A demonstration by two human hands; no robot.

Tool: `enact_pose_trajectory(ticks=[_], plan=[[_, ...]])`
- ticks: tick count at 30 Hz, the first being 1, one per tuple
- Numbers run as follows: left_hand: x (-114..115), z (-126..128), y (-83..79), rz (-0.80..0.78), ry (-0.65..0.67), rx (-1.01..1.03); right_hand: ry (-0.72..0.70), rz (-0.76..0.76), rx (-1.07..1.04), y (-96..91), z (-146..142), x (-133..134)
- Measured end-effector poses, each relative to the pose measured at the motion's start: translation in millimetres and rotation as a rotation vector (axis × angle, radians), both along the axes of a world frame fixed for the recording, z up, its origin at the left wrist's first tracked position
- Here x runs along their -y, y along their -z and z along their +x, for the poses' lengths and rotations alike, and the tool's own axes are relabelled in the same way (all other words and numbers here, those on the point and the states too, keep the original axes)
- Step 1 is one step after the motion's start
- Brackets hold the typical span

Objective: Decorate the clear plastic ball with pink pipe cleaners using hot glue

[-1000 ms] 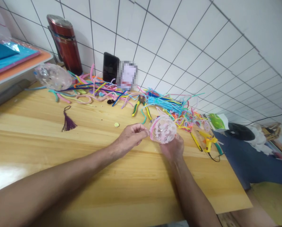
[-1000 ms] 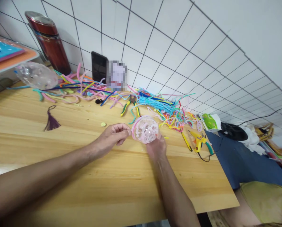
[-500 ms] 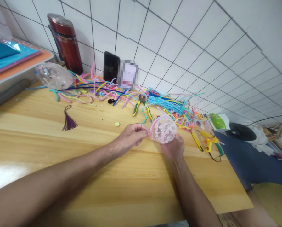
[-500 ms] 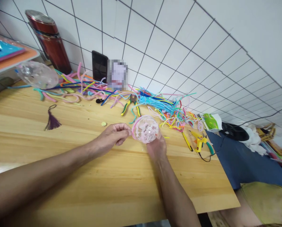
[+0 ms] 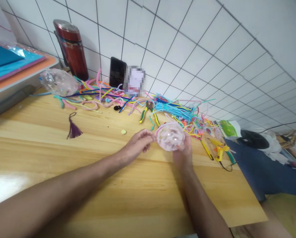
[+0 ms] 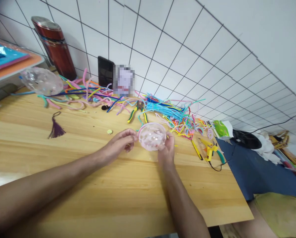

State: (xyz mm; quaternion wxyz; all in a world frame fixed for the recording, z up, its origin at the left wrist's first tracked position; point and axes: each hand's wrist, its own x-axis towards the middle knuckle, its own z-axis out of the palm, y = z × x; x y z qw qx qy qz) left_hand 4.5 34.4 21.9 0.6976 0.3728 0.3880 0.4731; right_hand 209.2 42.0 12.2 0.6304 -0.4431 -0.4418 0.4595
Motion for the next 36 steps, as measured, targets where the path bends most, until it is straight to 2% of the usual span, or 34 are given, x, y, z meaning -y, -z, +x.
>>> enact_pose_trajectory(ticks=[2,5,8,11,19,24,28,32,36], plan=[[1.4,0.1,2.2,0.032,-0.010,0.041,0.040,0.223,0.173,-0.2,3.3,3.5],[6.0,-0.6,2.7,0.069,0.091,0.112,0.093,0.559,0.531,0.0,6.4,9.4],[11.0,-1.5,1.1,0.132,0.126,0.125,0.123,0.670,0.663,2.7,5.9,13.1],[13.9,-1.2,-1.7,0.171,0.103,0.126,0.077,0.723,0.725,6.3,4.3,14.6],[14.0,1.9,-3.6,0.094,0.063,0.163,0.013,0.857,0.809,9.1,0.8,14.9],[11.5,4.7,-0.6,-0.015,0.050,0.217,0.025,0.759,0.760,12.3,-2.2,14.4],[11.5,7.3,-1.6,-0.034,0.047,0.266,0.021,0.806,0.755,13.5,-3.1,13.9],[11.7,8.8,-3.4,-0.057,0.025,0.312,0.041,0.739,0.724,13.5,-3.0,13.8],[11.6,9.5,-1.4,-0.062,0.022,0.333,0.027,0.765,0.742,13.1,-2.8,13.7]])
